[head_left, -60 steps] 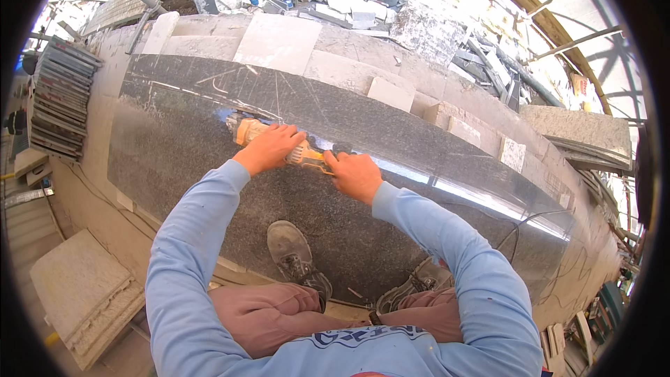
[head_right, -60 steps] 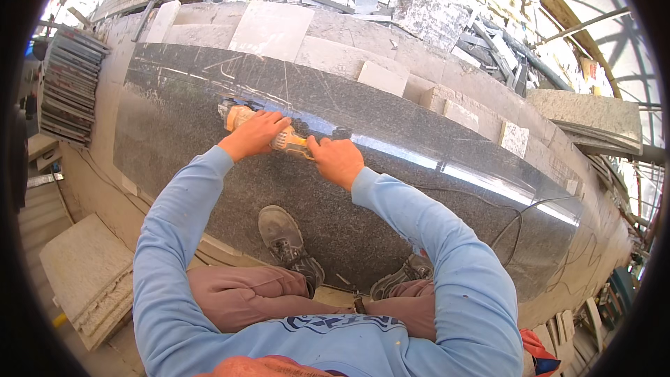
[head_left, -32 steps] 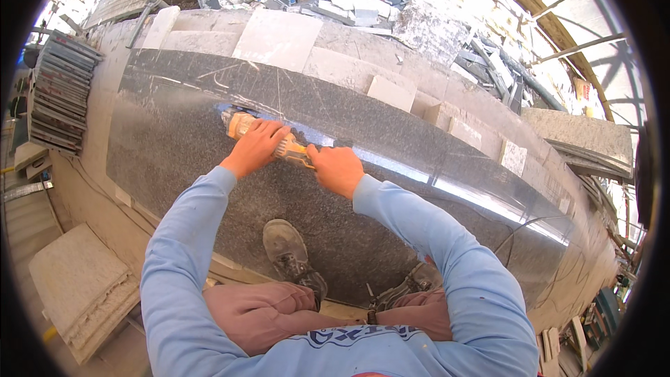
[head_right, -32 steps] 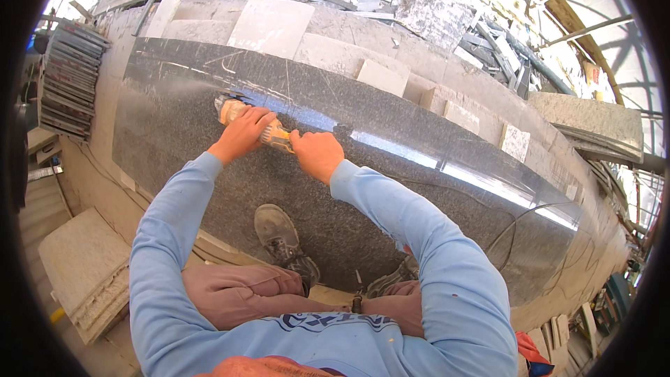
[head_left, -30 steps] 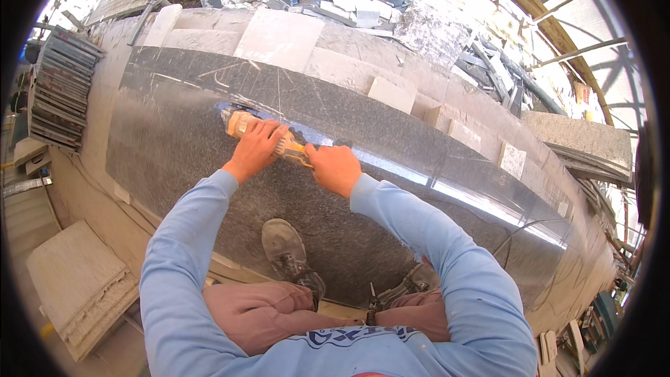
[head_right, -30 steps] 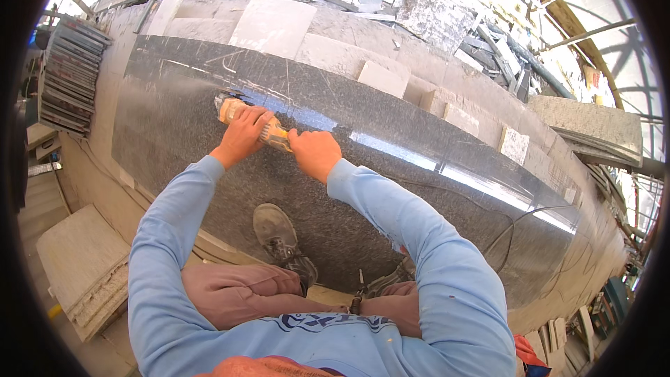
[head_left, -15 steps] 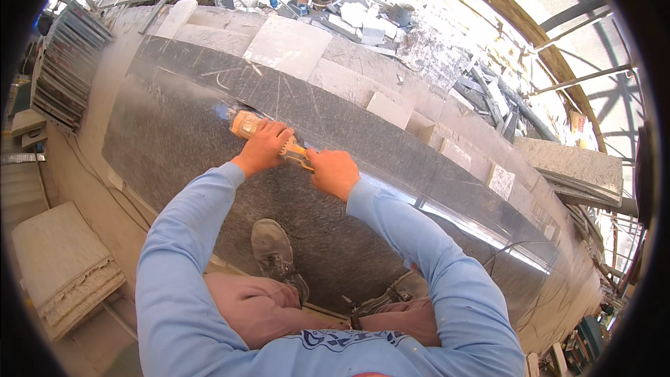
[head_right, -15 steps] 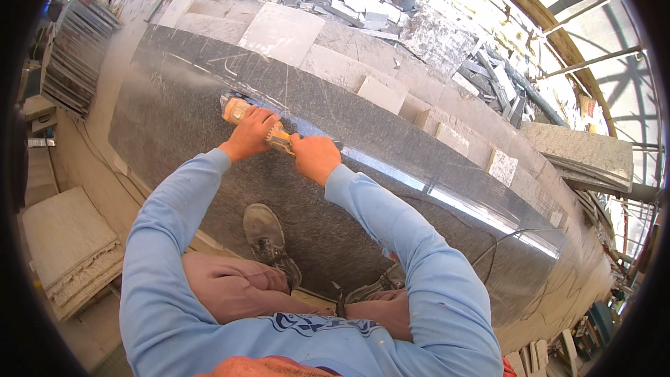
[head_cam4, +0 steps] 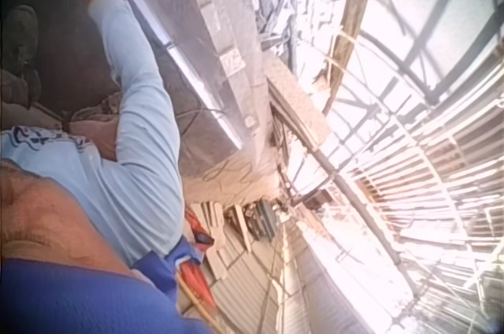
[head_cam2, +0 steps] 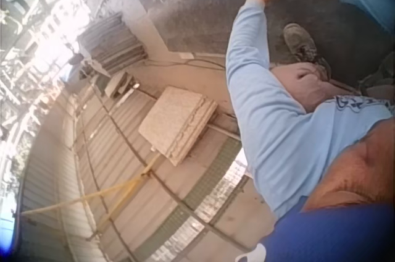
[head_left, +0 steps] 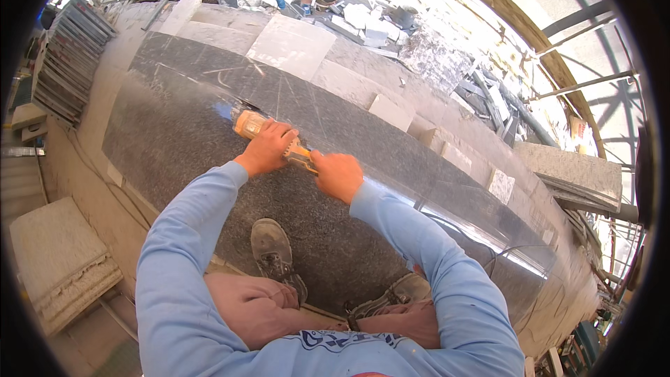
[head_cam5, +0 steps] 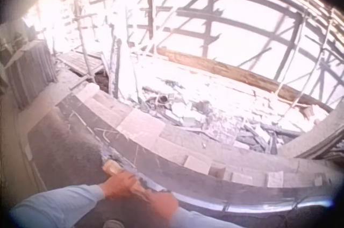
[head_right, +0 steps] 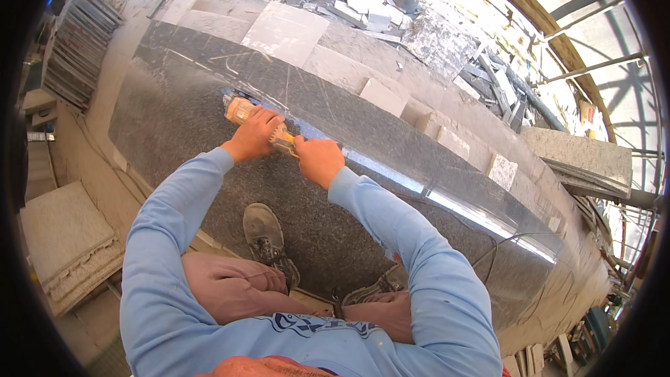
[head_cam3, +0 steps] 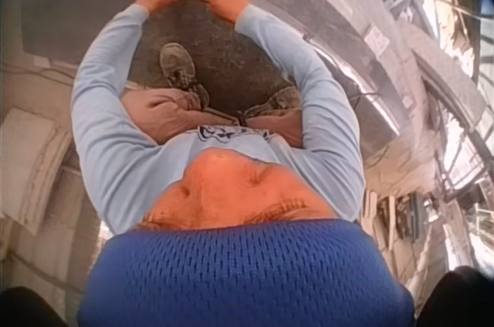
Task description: The person uses an angle grinder to smooth the surface of a large dark stone slab. They move the tool back and forth along the slab while wearing orange gloves. The work occurs in a workshop with other stone pieces and equipment visible in the background.
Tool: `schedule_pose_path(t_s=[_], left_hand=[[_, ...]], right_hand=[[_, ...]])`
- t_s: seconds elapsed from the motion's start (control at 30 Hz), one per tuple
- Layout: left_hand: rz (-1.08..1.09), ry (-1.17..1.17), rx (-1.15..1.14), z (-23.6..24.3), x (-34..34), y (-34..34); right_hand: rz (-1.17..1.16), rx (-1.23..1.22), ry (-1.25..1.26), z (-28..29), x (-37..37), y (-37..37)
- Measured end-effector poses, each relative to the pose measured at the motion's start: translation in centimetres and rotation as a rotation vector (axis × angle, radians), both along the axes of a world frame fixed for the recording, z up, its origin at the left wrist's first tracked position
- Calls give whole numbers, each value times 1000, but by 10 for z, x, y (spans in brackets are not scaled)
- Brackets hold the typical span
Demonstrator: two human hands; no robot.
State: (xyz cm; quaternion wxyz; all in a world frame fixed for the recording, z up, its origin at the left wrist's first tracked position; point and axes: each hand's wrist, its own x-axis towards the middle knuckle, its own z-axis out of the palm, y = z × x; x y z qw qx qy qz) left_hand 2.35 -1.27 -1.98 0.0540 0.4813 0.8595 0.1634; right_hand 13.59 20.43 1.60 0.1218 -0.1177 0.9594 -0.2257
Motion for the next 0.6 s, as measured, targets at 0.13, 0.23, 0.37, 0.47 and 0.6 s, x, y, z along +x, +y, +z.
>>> schedule_pose_path(t_s=[0.13, 0.23, 0.37, 0.47, 0.6], left_hand=[[-11, 12, 2, -3, -9, -8], [-10, 4, 19, -5, -12, -11], [-28, -15, 57, -4, -3, -5], [-76, 11, 102, 6, 8, 8], [-68, -11, 74, 10, 11, 14]], right_hand=[[-11, -30, 27, -9, -8, -11], [-3, -19, 1, -5, -11, -14], [37, 15, -41, 8, -1, -4], [28, 41, -74, 17, 13, 5], [42, 45, -62, 22, 16, 12]])
